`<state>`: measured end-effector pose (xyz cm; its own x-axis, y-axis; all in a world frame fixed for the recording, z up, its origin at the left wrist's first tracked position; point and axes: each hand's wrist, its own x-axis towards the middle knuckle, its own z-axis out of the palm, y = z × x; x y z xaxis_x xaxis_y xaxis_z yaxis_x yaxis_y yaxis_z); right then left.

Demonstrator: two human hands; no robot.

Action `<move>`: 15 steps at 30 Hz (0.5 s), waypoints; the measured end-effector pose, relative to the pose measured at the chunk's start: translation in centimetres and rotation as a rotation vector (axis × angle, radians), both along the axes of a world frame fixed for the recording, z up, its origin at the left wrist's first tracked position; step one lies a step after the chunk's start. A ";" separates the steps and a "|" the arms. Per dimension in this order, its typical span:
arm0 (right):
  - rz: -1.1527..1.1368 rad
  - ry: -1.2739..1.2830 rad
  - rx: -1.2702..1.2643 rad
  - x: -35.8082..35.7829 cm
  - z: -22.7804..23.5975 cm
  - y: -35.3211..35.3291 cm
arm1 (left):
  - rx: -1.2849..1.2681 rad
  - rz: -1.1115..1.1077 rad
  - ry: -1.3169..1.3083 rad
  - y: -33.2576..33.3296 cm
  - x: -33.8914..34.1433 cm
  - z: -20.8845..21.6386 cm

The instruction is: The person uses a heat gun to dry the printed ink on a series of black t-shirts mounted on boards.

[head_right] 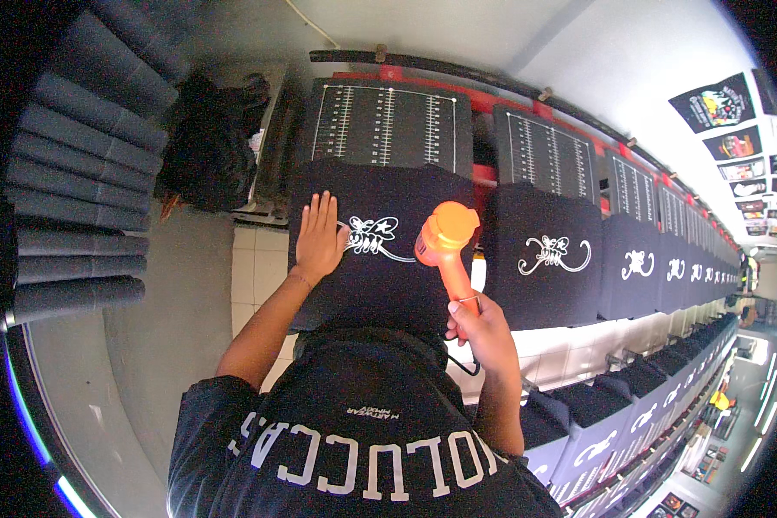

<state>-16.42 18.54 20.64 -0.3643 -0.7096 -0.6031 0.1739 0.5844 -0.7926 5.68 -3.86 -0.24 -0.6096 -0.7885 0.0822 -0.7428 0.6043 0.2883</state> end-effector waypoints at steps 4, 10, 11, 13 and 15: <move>0.028 -0.024 0.009 0.8 0.1 -0.4 | -0.014 0.022 0.002 -0.3 -1.5 -0.5; 0.030 -0.023 0.005 0.2 0.1 -0.6 | 0.045 -0.055 -0.007 2.4 -0.7 0.8; 0.014 -0.005 0.007 -0.2 -0.2 -0.5 | 0.061 -0.064 0.032 3.1 -0.4 1.0; 0.002 0.018 0.000 -1.0 -0.2 -0.9 | 0.090 -0.067 0.030 4.6 0.5 1.8; -0.034 0.055 -0.012 -1.8 -0.4 -1.7 | 0.110 -0.073 0.037 6.0 1.2 2.0</move>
<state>-18.25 16.88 20.27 -0.4211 -0.7031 -0.5730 0.1493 0.5694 -0.8084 6.86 2.14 1.76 -0.6636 -0.7477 0.0211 -0.6859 0.6195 0.3817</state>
